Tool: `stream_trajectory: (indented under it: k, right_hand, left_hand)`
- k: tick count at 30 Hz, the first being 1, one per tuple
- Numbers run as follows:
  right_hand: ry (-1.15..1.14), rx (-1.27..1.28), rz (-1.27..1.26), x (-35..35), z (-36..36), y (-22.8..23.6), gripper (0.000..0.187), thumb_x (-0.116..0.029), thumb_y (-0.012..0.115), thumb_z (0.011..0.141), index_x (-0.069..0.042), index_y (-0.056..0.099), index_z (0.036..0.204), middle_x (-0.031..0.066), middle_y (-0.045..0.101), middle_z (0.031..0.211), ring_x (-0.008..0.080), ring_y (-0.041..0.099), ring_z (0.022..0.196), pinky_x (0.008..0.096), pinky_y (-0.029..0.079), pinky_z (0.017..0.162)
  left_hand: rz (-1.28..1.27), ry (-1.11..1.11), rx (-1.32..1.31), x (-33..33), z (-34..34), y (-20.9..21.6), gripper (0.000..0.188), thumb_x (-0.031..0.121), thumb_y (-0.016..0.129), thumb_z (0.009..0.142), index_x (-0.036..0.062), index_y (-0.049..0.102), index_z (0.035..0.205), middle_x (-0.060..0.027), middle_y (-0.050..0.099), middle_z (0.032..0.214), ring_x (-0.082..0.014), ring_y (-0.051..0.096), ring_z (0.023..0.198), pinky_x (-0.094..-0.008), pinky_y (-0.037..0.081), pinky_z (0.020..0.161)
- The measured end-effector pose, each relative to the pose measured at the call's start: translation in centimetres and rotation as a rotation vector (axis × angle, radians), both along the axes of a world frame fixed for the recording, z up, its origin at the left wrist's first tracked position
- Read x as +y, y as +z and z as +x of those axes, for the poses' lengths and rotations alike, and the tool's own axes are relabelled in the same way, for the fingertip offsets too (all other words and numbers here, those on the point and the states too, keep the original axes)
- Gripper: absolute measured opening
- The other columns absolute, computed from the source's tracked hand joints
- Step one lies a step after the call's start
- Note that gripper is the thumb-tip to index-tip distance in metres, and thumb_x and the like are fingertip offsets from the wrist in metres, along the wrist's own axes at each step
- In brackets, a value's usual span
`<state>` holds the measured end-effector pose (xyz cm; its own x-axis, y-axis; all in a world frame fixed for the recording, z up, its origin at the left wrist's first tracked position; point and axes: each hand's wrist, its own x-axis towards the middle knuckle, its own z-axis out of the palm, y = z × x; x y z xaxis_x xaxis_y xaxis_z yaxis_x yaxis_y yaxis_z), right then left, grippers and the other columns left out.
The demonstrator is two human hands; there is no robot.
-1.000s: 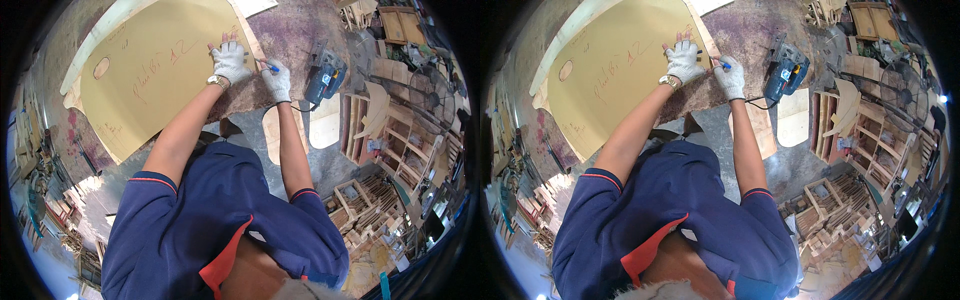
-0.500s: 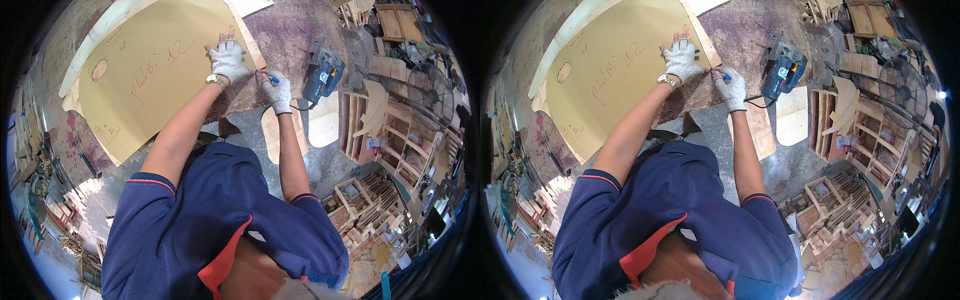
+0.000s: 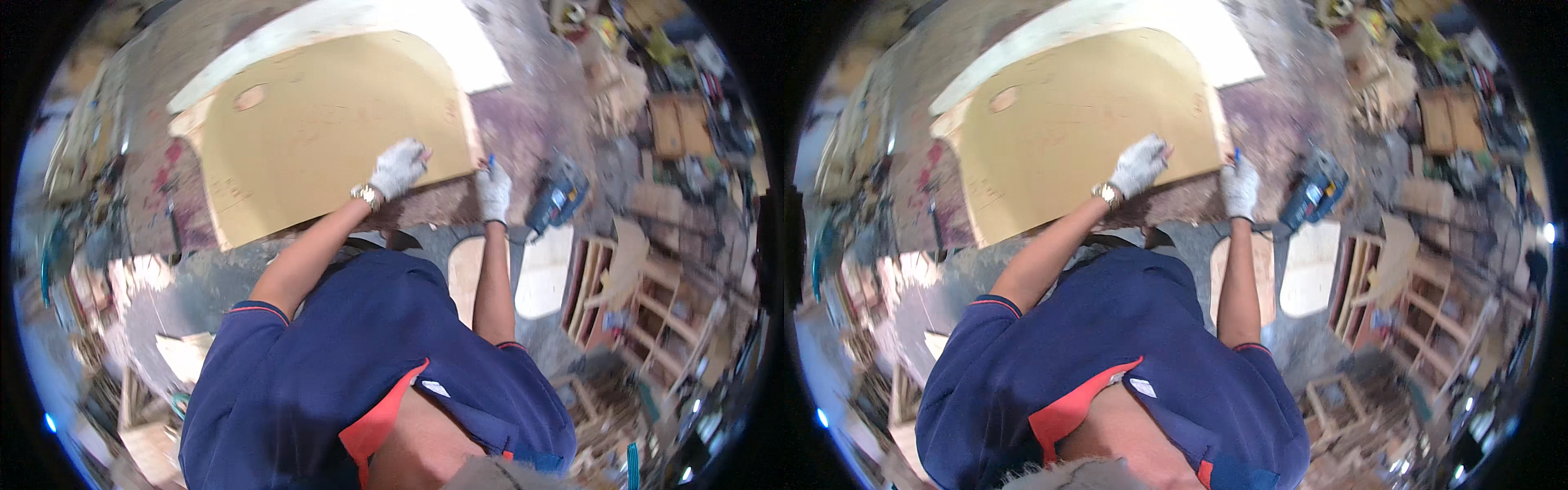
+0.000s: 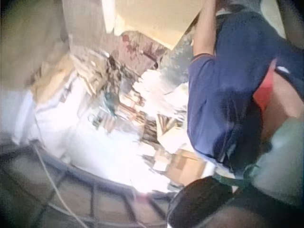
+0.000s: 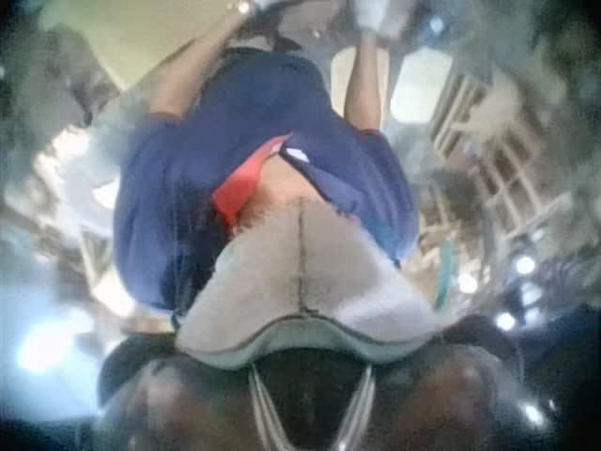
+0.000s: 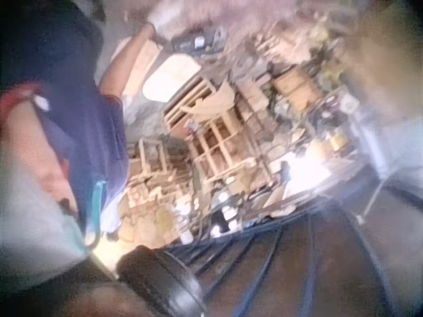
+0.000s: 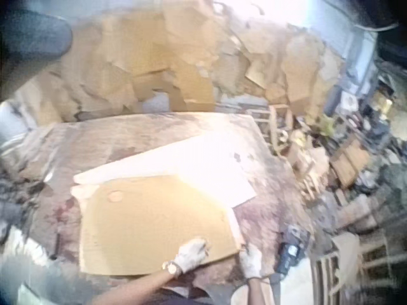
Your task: The person aligns a curved wooden template on a larger wooden panel, traces its outline with a pen, and then uses a hammer to drive nails into the panel along the traced line. The person also uses a nail gun to fasten the pieces together.
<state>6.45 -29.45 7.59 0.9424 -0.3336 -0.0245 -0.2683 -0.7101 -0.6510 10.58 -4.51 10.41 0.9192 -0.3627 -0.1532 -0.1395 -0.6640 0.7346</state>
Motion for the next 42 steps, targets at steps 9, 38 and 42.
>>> stream_trajectory:
  k: [9,38,42]
  right_hand:
    - [0.125,0.332,0.197,1.2,2.8,-1.0,0.031,-0.030,0.060,0.094,-0.002,0.070,0.102,0.0085,0.072,0.084,0.0256,0.067,0.071,0.0415,0.051,0.068]
    - [-0.043,0.786,0.266,19.9,-13.3,2.0,0.037,-0.043,0.063,0.097,-0.010,0.064,0.082,0.0021,0.059,0.063,0.0115,0.054,0.049,0.0283,0.037,0.043]
    - [-0.143,0.771,0.298,20.4,-13.7,3.7,0.036,-0.044,0.063,0.099,-0.009,0.068,0.092,0.0013,0.061,0.066,0.0106,0.054,0.047,0.0269,0.036,0.041]
  left_hand:
    - [-0.843,1.033,0.971,17.5,-18.3,-3.2,0.026,0.031,0.059,0.102,0.0053,0.064,0.100,0.0048,0.045,0.067,-0.0085,0.043,0.054,-0.0295,0.041,0.050]
    - [-1.565,1.146,-0.326,80.1,10.9,11.0,0.047,0.037,0.033,0.105,0.0101,0.055,0.137,-0.0095,0.060,0.138,-0.0316,0.054,0.129,-0.0481,0.043,0.111]
    - [-1.367,1.274,-0.447,91.4,12.7,6.0,0.046,0.038,0.037,0.102,0.0161,0.059,0.136,-0.0007,0.061,0.140,-0.0206,0.057,0.129,-0.0381,0.045,0.107]
